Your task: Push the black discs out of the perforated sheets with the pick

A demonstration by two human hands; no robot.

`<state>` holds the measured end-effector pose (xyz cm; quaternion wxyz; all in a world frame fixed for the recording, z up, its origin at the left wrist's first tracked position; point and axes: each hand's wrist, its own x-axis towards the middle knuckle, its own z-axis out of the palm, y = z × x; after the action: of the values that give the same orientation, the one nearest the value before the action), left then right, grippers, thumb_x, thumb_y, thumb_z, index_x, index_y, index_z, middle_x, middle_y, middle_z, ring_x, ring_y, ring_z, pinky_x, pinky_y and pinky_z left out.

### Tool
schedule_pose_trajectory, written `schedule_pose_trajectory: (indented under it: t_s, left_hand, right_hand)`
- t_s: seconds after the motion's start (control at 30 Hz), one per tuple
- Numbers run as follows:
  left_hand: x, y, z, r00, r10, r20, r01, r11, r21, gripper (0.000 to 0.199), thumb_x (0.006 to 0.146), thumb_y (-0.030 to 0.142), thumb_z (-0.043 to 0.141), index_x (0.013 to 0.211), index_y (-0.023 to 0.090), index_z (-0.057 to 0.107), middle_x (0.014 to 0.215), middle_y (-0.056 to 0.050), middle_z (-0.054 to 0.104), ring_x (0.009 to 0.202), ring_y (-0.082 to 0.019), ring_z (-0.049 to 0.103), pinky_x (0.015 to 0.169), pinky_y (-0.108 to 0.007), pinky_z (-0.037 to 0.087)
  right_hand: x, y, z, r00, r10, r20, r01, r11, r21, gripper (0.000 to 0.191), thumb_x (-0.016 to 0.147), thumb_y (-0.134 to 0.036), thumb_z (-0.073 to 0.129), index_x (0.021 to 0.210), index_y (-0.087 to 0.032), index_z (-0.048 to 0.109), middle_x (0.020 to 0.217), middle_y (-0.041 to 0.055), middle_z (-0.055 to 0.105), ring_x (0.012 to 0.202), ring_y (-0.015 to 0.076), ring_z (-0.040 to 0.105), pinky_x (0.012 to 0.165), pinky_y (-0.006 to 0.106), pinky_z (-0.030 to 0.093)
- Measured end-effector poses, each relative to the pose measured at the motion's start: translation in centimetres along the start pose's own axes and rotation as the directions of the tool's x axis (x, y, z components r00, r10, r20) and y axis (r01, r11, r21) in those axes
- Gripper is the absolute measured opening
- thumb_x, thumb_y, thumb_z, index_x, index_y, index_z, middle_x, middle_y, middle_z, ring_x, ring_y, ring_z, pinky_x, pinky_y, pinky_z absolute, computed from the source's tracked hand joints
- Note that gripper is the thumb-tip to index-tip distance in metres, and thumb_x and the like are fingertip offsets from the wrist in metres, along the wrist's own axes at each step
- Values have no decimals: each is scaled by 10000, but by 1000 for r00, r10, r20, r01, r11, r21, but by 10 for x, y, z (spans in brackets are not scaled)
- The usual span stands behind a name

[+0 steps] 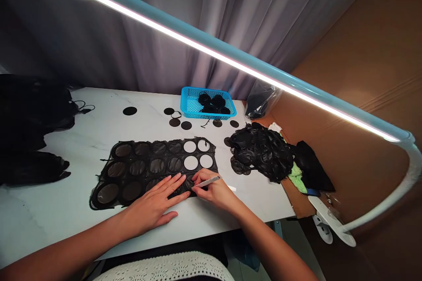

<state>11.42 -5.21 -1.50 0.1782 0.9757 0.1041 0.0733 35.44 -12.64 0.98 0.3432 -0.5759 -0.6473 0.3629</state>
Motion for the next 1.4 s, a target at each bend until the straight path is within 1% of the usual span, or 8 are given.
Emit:
schedule_pose_trajectory:
  t_s: [0.27, 0.37, 0.43, 0.5, 0.6, 0.7, 0.87, 1.4]
  left_hand:
    - [0, -1, 2, 1000, -23, -16, 23, 1000, 4, 626, 889, 347, 635, 1458, 346, 374, 1627, -50, 44, 1461, -358, 154, 1145, -526, 254]
    - [1, 0, 1, 999, -23, -23, 23, 1000, -1, 582, 893, 331, 629, 1434, 347, 415, 1627, -43, 56, 1459, -357, 167, 1145, -525, 258]
    - [1, 1, -2, 999, -19, -28, 19, 1000, -2, 553, 905, 327, 615, 1425, 349, 430, 1627, -37, 62, 1457, -356, 176, 1147, -516, 256]
    - [0, 2, -5, 1000, -9, -27, 9, 1000, 3, 565, 912, 342, 612, 1439, 354, 410, 1626, -37, 59, 1456, -351, 183, 1153, -506, 246]
    - [-9, 2, -9, 1000, -9, -19, 10, 1000, 27, 630, 910, 384, 617, 1477, 349, 343, 1624, -50, 49, 1458, -336, 181, 1164, -494, 224]
    - [-24, 1, -10, 998, -55, -13, 56, 996, 75, 653, 929, 416, 586, 1504, 315, 293, 1621, -74, 70, 1462, -320, 176, 1170, -483, 213]
    - [-46, 1, -15, 995, -94, 33, 89, 987, 131, 615, 961, 406, 537, 1510, 286, 288, 1608, -104, 144, 1456, -305, 207, 1158, -467, 249]
    - [-50, 3, -11, 996, -84, -11, 85, 993, 84, 591, 950, 403, 554, 1489, 296, 336, 1612, -105, 123, 1451, -320, 219, 1154, -484, 259]
  right_hand:
    - [-10, -4, 22, 969, -234, 82, 246, 876, -415, 116, 909, -116, 499, 915, -213, 561, 1125, 155, 652, 1103, 299, 568, 910, 473, 462]
    - [0, 14, -8, 969, -168, -182, 66, 882, -466, 114, 920, -159, 470, 906, -216, 567, 1039, 149, 669, 1015, 293, 592, 883, 454, 457]
    - [11, 24, -38, 902, -43, -429, -153, 898, -413, 129, 928, -225, 452, 858, -213, 560, 958, 127, 679, 855, 259, 605, 784, 403, 468]
    - [22, 27, -59, 865, 64, -498, -227, 934, -274, 160, 933, -296, 459, 840, -209, 557, 944, 101, 692, 733, 213, 587, 681, 340, 454]
    - [33, 16, -53, 927, 95, -363, -146, 982, -116, 195, 932, -349, 483, 842, -204, 577, 941, 74, 701, 749, 193, 578, 658, 304, 434]
    - [34, -4, -16, 985, 53, -163, -56, 998, -16, 186, 941, -333, 486, 876, -203, 602, 948, 58, 699, 800, 186, 584, 699, 303, 439]
    - [24, -19, 33, 997, 34, 64, -40, 995, 96, 155, 947, -282, 497, 848, -202, 586, 926, 39, 692, 735, 151, 576, 647, 270, 422]
    - [19, -20, 43, 992, -89, 92, 86, 995, 43, 194, 895, -185, 575, 720, -204, 493, 945, 34, 615, 874, 173, 556, 783, 316, 423]
